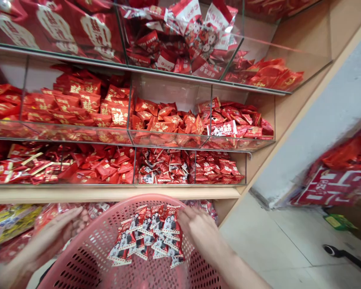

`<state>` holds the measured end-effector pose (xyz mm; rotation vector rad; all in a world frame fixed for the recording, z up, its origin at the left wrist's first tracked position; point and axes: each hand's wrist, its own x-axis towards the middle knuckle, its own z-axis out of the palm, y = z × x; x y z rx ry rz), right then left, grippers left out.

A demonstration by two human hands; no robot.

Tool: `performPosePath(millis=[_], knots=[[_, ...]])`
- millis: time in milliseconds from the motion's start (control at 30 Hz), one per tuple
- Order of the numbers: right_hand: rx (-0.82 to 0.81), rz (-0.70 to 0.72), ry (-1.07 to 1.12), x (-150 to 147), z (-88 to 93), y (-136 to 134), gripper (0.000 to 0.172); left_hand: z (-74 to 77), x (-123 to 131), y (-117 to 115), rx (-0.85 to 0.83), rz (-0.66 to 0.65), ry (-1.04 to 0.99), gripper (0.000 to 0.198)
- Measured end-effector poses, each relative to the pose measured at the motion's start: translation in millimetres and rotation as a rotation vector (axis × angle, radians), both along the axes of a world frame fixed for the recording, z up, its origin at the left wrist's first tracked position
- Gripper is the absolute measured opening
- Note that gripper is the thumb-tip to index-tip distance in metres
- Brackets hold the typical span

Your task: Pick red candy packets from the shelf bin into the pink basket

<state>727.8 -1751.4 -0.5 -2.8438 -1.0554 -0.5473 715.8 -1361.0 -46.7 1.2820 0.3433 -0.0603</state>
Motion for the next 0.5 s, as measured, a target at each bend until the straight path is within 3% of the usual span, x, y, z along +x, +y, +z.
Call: performPosePath(millis=[100,200,367,500], knots=[[-0.035,-0.124,0.015,38,30.4,9,0.024,-22.6,8,-12,-0.225,0.162,0.154,0.005],[-0.06,-0.237,-0.009,77,47.2,23,0.021,-27.4,16,-23,-0.274,0.193,0.214,0.01],[-0.091,-0.251,-0.051,116,46.3,47,0.015,-41.3,18,-9,0.065,0.073,0.142,0.008],[-0.078,-0.243,-0.045,126,39.2,57,0.018,-47.6,11,0,0.34,0.077,0.028,0.024]])
